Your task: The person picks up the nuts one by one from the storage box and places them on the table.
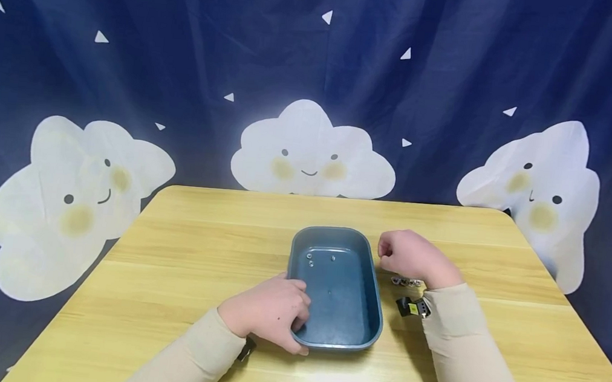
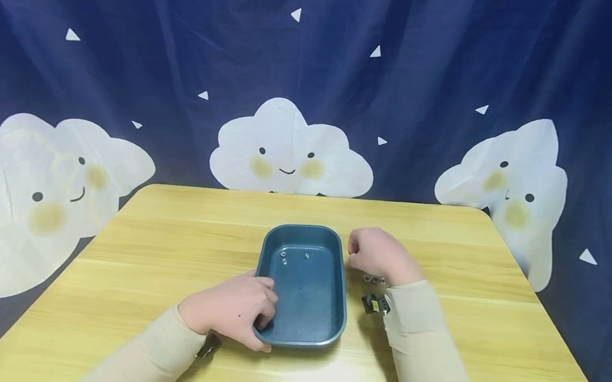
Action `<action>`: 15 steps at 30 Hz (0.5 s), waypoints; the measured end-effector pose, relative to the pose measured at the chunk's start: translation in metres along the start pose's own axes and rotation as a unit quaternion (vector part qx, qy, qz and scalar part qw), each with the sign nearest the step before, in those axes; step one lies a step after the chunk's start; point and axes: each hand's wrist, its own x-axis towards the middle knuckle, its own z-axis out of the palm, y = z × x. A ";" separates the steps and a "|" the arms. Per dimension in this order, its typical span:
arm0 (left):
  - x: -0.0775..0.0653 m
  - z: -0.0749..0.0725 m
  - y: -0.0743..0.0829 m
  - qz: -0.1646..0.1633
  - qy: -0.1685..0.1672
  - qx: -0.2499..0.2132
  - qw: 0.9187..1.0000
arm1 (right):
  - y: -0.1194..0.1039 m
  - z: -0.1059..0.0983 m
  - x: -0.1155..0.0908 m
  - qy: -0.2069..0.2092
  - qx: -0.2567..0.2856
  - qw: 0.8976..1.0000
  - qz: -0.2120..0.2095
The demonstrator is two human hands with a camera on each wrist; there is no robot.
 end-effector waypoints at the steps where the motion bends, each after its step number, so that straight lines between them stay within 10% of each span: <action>1: 0.000 0.000 0.000 0.000 0.000 0.000 1.000 | 0.002 0.000 0.000 -0.002 -0.001 1.000 0.001; 15: 0.000 -0.001 -0.001 0.003 0.002 -0.004 1.000 | 0.028 0.016 0.003 -0.053 -0.007 0.997 0.055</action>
